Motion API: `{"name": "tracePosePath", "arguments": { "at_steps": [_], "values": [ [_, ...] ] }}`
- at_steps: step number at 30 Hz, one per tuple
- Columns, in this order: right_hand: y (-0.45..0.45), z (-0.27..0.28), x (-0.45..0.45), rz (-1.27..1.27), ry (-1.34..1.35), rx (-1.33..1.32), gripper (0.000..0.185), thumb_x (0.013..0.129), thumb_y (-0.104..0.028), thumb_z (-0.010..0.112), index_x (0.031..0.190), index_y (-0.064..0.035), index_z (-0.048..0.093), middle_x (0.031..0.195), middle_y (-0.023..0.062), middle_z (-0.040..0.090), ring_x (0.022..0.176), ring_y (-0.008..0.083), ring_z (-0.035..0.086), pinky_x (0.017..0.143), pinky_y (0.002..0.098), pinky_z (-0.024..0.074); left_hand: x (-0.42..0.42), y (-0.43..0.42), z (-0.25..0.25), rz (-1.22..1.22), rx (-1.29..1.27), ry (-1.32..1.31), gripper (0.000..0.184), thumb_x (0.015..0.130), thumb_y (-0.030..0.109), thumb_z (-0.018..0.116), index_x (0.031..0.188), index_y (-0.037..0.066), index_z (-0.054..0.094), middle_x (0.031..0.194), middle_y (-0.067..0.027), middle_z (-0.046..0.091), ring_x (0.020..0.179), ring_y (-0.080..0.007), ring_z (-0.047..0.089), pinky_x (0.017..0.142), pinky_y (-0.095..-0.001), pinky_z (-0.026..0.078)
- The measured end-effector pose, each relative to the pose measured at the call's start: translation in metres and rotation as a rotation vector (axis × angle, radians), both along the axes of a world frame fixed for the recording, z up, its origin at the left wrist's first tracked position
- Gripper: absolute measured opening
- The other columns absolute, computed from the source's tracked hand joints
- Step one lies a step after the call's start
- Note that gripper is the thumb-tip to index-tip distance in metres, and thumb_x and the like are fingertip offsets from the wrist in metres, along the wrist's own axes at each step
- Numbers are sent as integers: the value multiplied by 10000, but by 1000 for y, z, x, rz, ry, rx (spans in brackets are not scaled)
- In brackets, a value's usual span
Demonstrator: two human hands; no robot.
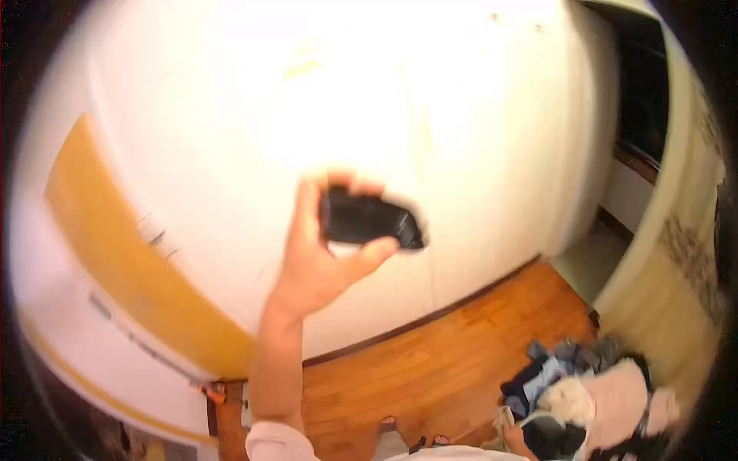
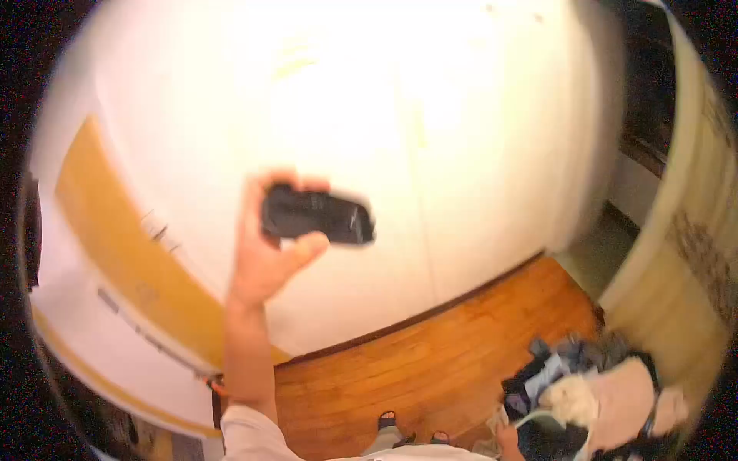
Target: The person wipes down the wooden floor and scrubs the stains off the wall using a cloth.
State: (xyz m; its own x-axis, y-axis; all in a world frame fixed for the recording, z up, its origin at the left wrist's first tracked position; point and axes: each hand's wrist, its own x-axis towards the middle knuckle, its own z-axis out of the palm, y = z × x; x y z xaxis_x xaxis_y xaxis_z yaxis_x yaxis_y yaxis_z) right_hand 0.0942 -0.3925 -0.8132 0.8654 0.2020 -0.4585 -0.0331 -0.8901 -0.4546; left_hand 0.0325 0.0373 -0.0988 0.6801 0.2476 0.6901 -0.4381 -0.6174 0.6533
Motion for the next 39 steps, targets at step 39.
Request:
{"name": "tracePosePath", "arguments": {
  "at_steps": [39],
  "values": [
    [-36,90,-411,-1540,647,185,470,764,-304,578,1073,46,626,1107,260,616,1053,359,606,872,426,479,13,-269,-551,-1040,177,1019,722,827,469,629,1297,-43,432,1211,-282,521,1135,-380,521,973,-412,416]
  ]
}}
